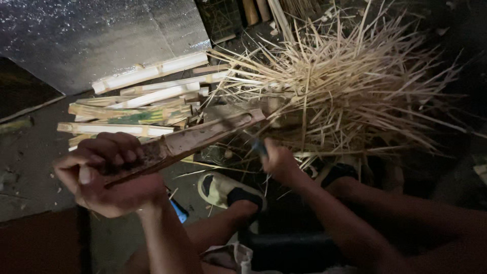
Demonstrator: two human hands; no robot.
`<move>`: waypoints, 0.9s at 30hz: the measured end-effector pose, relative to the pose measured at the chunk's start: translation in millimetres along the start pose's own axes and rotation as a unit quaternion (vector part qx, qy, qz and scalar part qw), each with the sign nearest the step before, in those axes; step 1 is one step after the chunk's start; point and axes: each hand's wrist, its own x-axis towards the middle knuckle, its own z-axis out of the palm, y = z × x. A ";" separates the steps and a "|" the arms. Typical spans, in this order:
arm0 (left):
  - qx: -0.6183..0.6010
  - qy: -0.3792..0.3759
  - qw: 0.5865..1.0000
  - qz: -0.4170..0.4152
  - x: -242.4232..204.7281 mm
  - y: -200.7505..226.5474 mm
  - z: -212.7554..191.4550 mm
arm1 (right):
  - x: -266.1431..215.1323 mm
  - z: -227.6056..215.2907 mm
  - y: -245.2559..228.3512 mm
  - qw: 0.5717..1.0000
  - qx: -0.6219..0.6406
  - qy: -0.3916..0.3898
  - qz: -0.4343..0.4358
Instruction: The person sits on the floor and uses a knife to split long bamboo stalks into thin strips. They hold the stalk against a wooden block and repeatedly strike it with the knife to separate the fibers, then place the finished strips into a pile.
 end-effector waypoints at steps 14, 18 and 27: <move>0.031 0.135 0.990 -0.032 10.0 17.7 13.1 | 2.1 -18.4 124.8 0.903 0.322 0.193 0.207; -0.031 0.060 0.994 -0.092 3.7 26.6 35.0 | -14.7 -19.5 118.0 0.946 0.240 0.216 0.020; -0.053 -0.081 0.995 -0.025 -1.8 40.5 42.4 | -55.9 -23.9 33.4 0.995 0.087 0.036 0.025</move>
